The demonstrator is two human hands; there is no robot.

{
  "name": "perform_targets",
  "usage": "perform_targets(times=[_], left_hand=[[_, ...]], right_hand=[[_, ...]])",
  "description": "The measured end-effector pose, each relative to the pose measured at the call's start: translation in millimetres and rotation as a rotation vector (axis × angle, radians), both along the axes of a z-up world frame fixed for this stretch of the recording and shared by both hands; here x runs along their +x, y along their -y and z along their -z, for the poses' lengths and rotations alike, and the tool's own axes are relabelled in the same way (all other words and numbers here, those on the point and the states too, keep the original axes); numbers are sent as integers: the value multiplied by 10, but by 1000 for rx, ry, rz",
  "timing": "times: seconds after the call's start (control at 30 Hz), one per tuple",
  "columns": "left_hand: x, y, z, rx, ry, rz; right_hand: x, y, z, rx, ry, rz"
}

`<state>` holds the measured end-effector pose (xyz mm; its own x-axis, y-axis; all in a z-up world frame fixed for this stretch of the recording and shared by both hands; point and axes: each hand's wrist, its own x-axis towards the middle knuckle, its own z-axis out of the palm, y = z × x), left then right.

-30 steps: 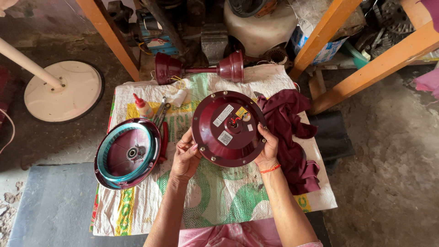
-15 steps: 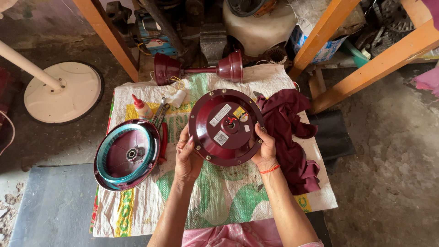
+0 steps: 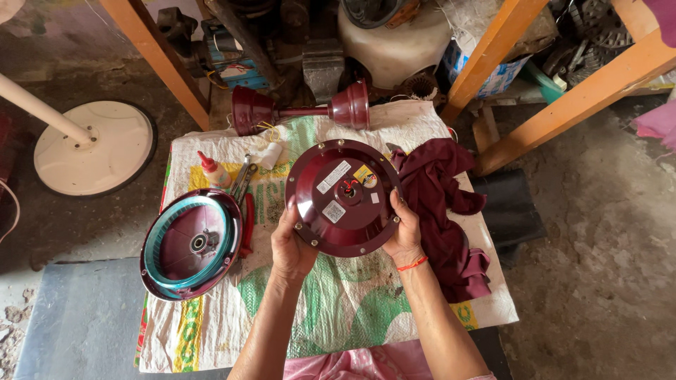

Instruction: The person assembles a ceiling fan motor by placing the stator into the front housing and securing the rear cover. They use a hammer to tap the cover into place and then insert a bearing into the stator.

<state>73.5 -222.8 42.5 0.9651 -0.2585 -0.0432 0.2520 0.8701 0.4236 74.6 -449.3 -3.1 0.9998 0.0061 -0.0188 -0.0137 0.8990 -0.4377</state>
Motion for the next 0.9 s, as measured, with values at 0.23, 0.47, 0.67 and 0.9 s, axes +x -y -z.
perform_targets(times=[0.23,0.47,0.67,0.9], left_hand=[[-23,-2,100,69,-120,-48],[-22,-9,95,-32,-37,40],[-30,15,75,-108,-34,70],[-5,25,75,14,-60,29]], right_hand=[[-10,47,137,-11,15,3],[-2,49,109,10,11,6],[-3,37,73,1,41,20],[-9,39,86,-52,56,4]])
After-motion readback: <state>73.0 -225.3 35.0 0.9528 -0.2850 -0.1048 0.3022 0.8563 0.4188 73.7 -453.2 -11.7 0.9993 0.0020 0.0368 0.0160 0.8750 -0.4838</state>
